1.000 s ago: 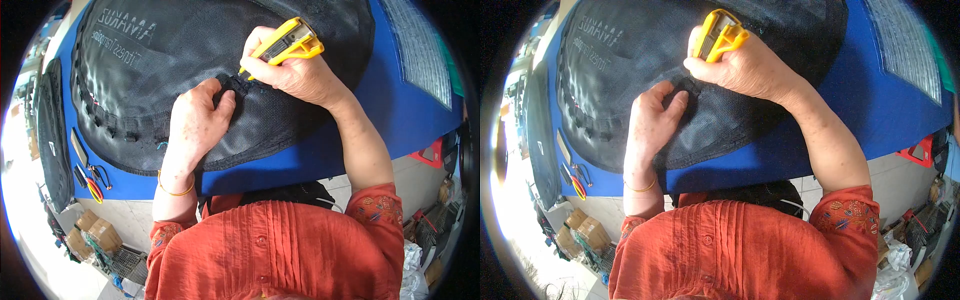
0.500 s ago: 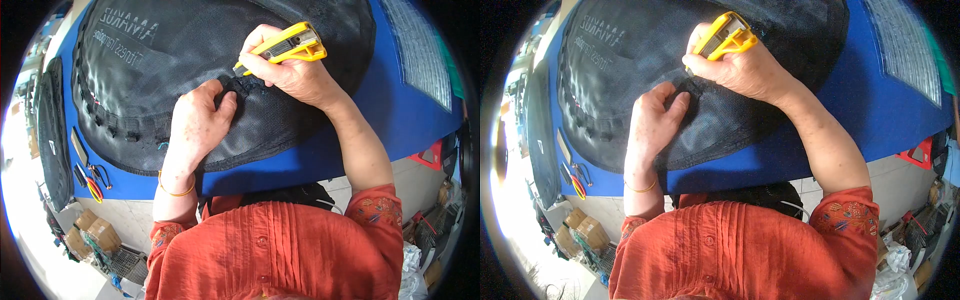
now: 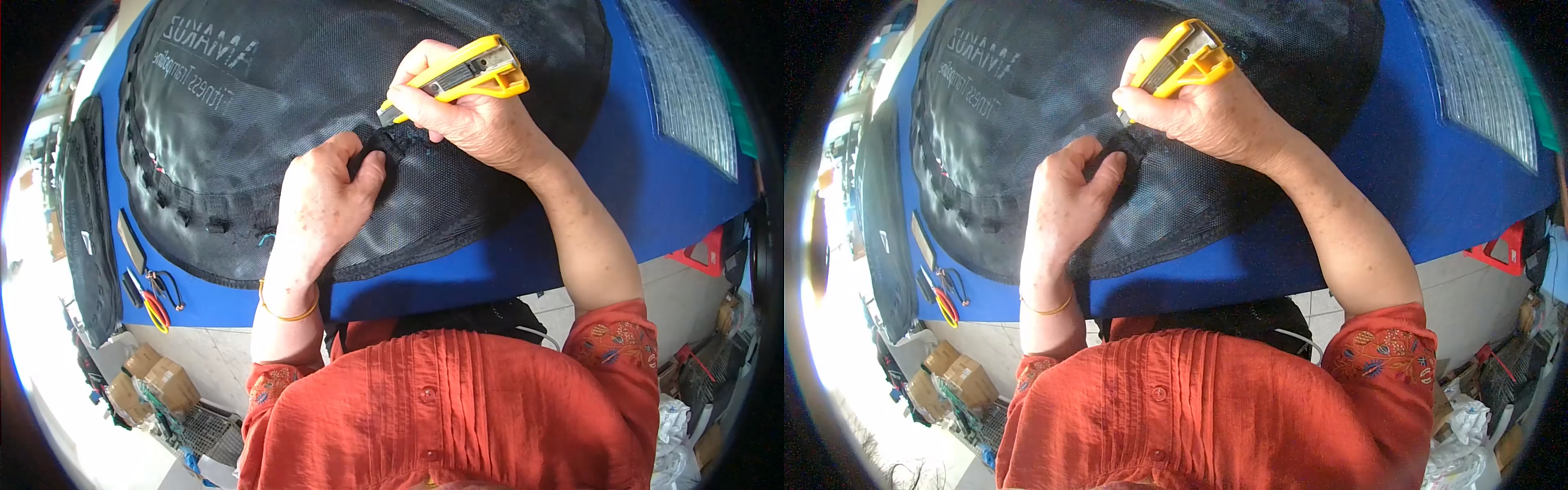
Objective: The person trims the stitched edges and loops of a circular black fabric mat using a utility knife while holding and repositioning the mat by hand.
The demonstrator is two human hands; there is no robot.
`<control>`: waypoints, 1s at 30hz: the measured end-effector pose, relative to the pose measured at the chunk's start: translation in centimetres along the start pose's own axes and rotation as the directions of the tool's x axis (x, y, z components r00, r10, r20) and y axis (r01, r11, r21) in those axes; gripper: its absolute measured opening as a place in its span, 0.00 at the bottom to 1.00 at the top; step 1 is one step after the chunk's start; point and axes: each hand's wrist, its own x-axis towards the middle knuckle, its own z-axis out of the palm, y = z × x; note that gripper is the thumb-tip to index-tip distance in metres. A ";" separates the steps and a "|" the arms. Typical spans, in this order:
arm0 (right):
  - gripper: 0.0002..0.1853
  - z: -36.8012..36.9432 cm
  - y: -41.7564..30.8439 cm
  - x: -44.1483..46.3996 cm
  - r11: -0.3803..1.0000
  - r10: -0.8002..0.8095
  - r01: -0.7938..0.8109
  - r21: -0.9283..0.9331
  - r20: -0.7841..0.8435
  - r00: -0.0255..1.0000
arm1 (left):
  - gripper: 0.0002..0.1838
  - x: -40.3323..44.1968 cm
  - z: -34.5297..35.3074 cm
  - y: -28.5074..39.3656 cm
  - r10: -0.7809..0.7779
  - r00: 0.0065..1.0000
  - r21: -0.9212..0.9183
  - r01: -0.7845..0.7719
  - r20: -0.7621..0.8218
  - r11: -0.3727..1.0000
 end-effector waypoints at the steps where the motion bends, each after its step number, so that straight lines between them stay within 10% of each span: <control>1: 0.05 0.0 0.0 0.0 1.000 0.001 -0.001 0.000 0.000 1.000 | 0.14 0.0 -0.1 0.2 -0.019 1.000 -0.005 0.019 0.010 1.000; 30: 0.06 -0.6 -0.1 0.2 0.996 0.027 -0.035 0.084 0.093 0.995 | 0.14 -0.1 0.0 0.2 -0.038 0.999 -0.002 0.038 0.012 0.999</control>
